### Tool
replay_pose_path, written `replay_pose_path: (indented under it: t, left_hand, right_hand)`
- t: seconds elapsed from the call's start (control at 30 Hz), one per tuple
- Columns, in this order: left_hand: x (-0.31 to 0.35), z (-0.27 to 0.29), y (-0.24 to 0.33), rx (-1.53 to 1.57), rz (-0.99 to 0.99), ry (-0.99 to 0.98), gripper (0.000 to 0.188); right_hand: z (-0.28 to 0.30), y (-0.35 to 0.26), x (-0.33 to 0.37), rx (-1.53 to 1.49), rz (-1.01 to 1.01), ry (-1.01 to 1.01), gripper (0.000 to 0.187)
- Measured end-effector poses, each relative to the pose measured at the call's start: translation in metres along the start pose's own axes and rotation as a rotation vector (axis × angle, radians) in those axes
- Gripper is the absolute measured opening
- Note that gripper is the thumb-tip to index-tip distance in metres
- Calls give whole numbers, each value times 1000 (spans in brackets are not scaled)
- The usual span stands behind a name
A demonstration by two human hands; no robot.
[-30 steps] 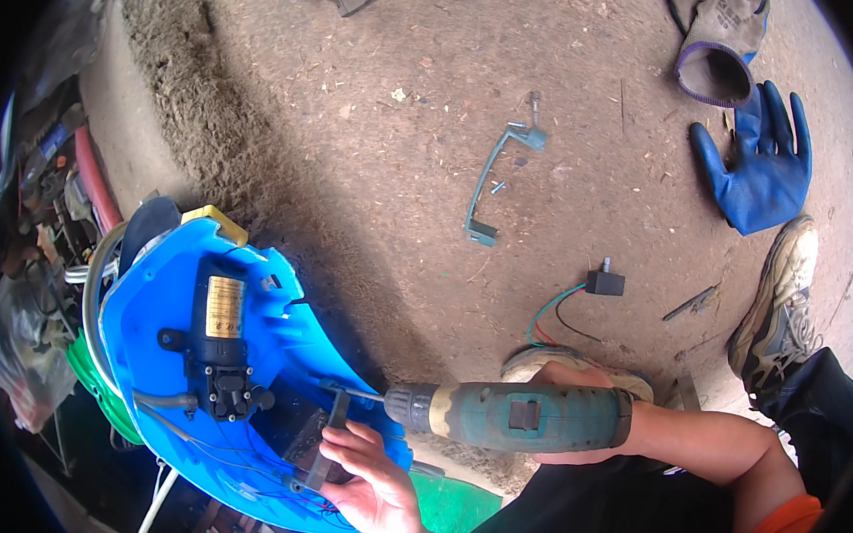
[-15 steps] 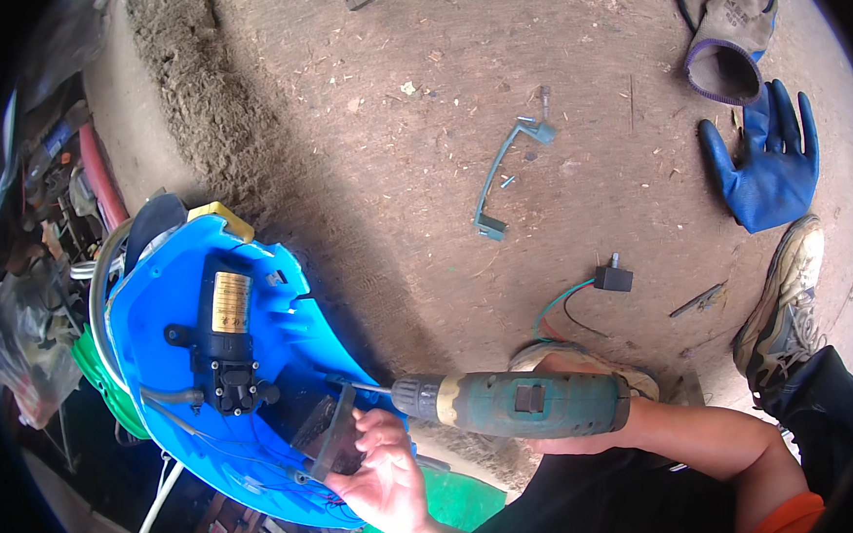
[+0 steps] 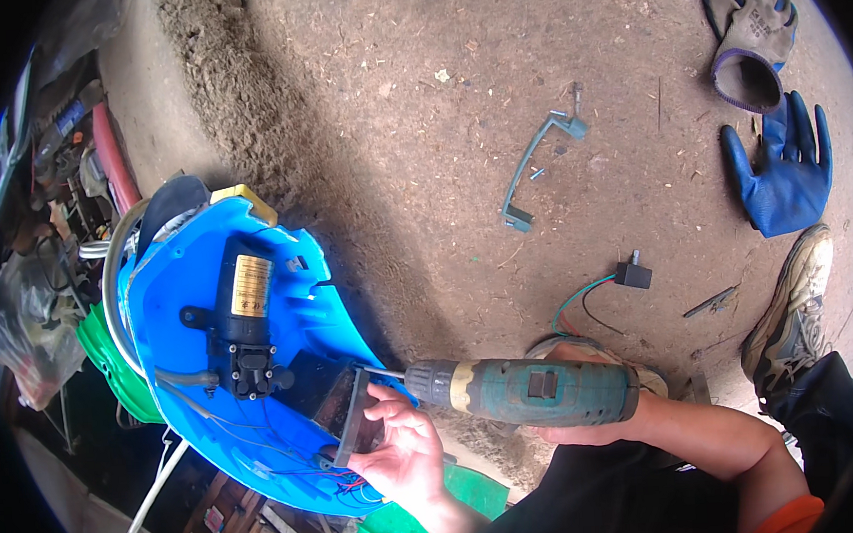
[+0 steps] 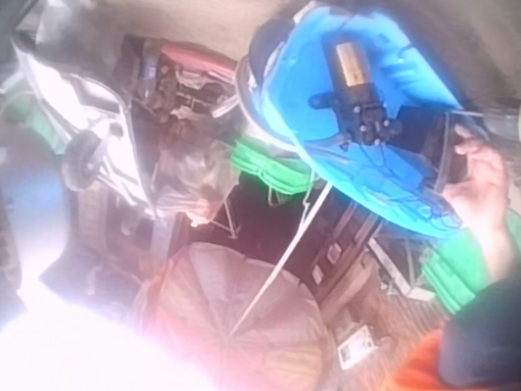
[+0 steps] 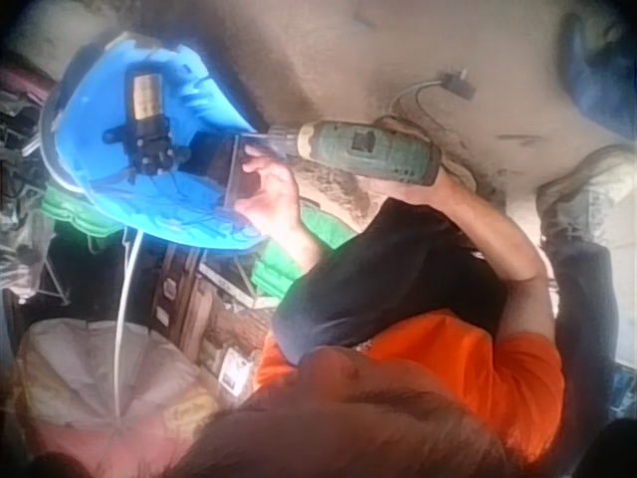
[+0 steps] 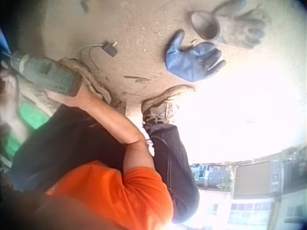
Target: The person sits on the floor and works on a blue plastic container, manipulating internal wires and components. They use pliers to strip wire ends and a power drill to secure a black rectangular component inside the container.
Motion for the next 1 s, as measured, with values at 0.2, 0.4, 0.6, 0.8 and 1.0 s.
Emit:
replay_pose_path:
  t: [0.2, 0.4, 0.6, 0.8, 1.0]
  left_hand:
    - [4, 2, -2, 65, -5, -1, 83]
    - [9, 2, 0, 53, 33, -51, 83]
    - [15, 8, 4, 102, 60, -86, 83]
    - [18, 10, 5, 103, 22, -106, 79]
    - [18, 7, 3, 117, -42, -106, 78]
  right_hand:
    - [-6, 7, 4, 69, 40, -18, 35]
    - [-18, 15, 15, 59, -33, -67, 47]
    - [-15, 12, 19, 108, 62, -18, 50]
    - [-11, 15, 20, 17, -40, -128, 51]
    - [-10, 10, 21, -96, -138, -141, 47]
Point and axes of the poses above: each hand's wrist, its own x-axis away from the middle knuckle, its own z-axis out of the back of the hand, y = z × x, the point moved 1 cm from there along -x, towards the middle knuckle, and after that the axes turned 8 degrees about -y, right-handed, at the moved point
